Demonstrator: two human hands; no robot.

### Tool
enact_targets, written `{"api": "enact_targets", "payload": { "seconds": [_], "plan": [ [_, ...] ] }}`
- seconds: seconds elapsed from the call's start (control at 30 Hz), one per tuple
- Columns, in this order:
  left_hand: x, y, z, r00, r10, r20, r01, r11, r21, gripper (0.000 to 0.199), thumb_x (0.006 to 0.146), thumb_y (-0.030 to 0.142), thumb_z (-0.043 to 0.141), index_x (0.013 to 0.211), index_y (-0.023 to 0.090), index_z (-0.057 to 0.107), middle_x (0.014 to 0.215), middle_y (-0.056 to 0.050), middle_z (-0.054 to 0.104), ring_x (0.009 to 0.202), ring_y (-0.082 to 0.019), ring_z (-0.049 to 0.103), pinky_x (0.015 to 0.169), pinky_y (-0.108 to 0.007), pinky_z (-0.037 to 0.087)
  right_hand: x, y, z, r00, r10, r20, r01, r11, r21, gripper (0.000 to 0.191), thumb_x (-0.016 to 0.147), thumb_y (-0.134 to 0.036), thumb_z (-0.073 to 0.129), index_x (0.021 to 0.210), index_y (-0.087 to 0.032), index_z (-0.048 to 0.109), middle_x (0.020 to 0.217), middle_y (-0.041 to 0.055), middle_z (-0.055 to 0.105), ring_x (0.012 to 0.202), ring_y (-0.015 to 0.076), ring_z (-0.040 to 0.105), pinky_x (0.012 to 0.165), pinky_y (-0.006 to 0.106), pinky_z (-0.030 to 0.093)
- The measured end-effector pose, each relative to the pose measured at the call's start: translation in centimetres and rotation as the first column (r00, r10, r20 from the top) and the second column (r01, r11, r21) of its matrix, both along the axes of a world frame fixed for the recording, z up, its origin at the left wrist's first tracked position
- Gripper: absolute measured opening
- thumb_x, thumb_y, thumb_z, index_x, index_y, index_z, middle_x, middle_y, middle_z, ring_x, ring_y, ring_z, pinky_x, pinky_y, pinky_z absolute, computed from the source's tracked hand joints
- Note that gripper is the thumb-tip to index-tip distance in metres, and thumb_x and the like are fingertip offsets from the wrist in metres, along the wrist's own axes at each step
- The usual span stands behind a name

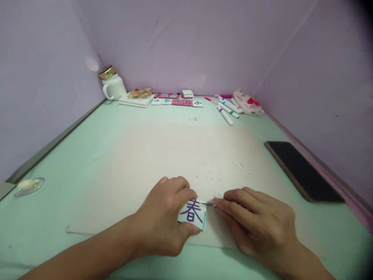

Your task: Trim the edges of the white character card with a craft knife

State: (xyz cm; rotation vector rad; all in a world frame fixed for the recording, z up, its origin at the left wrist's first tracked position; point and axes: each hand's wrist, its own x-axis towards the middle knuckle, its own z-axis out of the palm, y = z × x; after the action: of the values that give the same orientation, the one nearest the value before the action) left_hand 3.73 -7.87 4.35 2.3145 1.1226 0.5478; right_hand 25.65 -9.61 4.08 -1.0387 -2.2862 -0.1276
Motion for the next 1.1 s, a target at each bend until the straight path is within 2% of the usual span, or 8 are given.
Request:
{"api": "enact_targets", "payload": {
  "seconds": [0.5, 0.63, 1.1],
  "plan": [
    [0.03, 0.09, 0.31, 1.000, -0.010, -0.002, 0.010, 1.000, -0.021, 0.034, 0.063, 0.022, 0.074, 0.094, 0.017, 0.062, 0.093, -0.006, 0.058, 0.082, -0.022, 0.053, 0.076, -0.038, 0.039, -0.39, 0.06, -0.14, 0.998, 0.025, 0.066, -0.026, 0.999, 0.020, 0.017, 0.084, -0.008, 0.056, 0.087, -0.016, 0.072, 0.073, 0.0029, 0.069, 0.060, 0.0146, 0.054, 0.052, 0.031, 0.030],
    [0.09, -0.01, 0.56, 1.000, -0.010, -0.028, 0.009, 0.999, -0.046, 0.033, 0.063, 0.022, 0.074, 0.094, 0.017, 0.062, 0.092, -0.006, 0.058, 0.081, -0.022, 0.052, 0.076, -0.038, 0.038, -0.48, 0.06, -0.16, 0.998, 0.011, 0.059, -0.012, 1.000, 0.016, 0.017, 0.084, -0.008, 0.056, 0.086, -0.015, 0.072, 0.073, 0.0027, 0.068, 0.060, 0.0144, 0.053, 0.052, 0.031, 0.030],
    [0.02, 0.12, 0.00, 1.000, -0.010, 0.012, 0.011, 1.000, -0.021, 0.032, 0.063, 0.027, 0.075, 0.092, 0.018, 0.062, 0.089, -0.006, 0.057, 0.077, -0.021, 0.050, 0.072, -0.037, 0.037, -0.49, 0.19, -0.22, 0.998, 0.042, 0.050, -0.044, 0.998, 0.055, 0.017, 0.086, -0.008, 0.055, 0.087, -0.013, 0.071, 0.074, 0.0034, 0.069, 0.062, 0.0149, 0.051, 0.052, 0.031, 0.030]
  ]
}}
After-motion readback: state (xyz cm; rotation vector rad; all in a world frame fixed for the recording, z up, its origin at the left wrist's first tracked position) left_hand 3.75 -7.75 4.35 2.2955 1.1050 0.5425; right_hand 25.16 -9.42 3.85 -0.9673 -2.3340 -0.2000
